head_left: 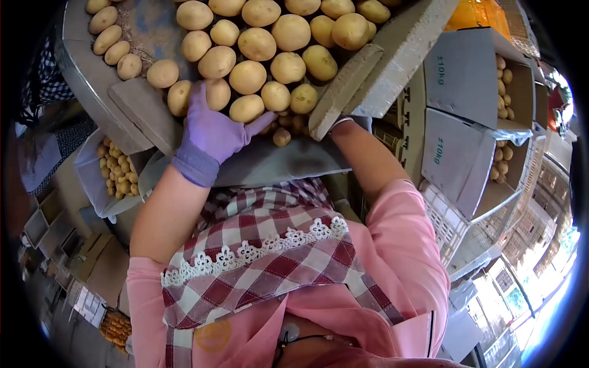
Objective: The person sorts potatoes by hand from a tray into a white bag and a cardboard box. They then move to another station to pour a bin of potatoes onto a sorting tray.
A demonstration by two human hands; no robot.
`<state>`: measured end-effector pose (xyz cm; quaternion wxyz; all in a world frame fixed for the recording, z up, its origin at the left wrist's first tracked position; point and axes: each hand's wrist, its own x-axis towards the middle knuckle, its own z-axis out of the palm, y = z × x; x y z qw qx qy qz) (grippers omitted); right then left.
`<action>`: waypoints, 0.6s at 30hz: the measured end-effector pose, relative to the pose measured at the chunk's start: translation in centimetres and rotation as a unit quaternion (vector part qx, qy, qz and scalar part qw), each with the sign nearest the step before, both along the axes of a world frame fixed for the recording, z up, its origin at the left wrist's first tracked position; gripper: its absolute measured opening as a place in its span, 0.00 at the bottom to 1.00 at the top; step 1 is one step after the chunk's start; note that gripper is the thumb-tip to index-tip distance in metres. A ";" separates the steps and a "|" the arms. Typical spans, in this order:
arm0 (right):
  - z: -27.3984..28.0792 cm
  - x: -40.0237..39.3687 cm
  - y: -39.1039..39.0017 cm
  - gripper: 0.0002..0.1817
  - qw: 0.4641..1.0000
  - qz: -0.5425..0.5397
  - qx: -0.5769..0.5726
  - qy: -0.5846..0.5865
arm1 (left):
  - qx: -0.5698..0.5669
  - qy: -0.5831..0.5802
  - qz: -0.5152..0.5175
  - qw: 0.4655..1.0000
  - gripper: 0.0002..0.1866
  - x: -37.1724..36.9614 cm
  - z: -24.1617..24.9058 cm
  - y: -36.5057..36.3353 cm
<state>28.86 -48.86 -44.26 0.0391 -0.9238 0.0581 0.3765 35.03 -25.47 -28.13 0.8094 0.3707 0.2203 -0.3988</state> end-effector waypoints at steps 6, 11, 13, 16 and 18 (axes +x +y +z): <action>-10.1 1.5 -1.1 0.16 0.997 -0.075 -0.026 0.000 | 0.167 -0.237 -0.110 0.951 0.33 -0.9 0.0 -0.7; -10.7 0.4 -1.0 0.19 0.993 -0.114 0.001 -0.033 | 0.204 -0.218 -0.118 0.947 0.37 -0.9 0.1 -0.3; -8.8 -0.8 -0.4 0.20 0.989 -0.126 0.042 -0.071 | 0.228 -0.222 -0.127 0.940 0.39 -0.7 0.1 -0.1; -2.2 -3.3 2.0 0.21 0.972 -0.120 0.160 -0.120 | 0.419 -0.405 -0.210 0.785 0.45 -0.6 -1.6 1.0; 4.7 -4.7 3.3 0.22 0.952 -0.104 0.272 -0.098 | 0.500 -0.531 -0.240 0.641 0.50 -0.5 -2.8 1.2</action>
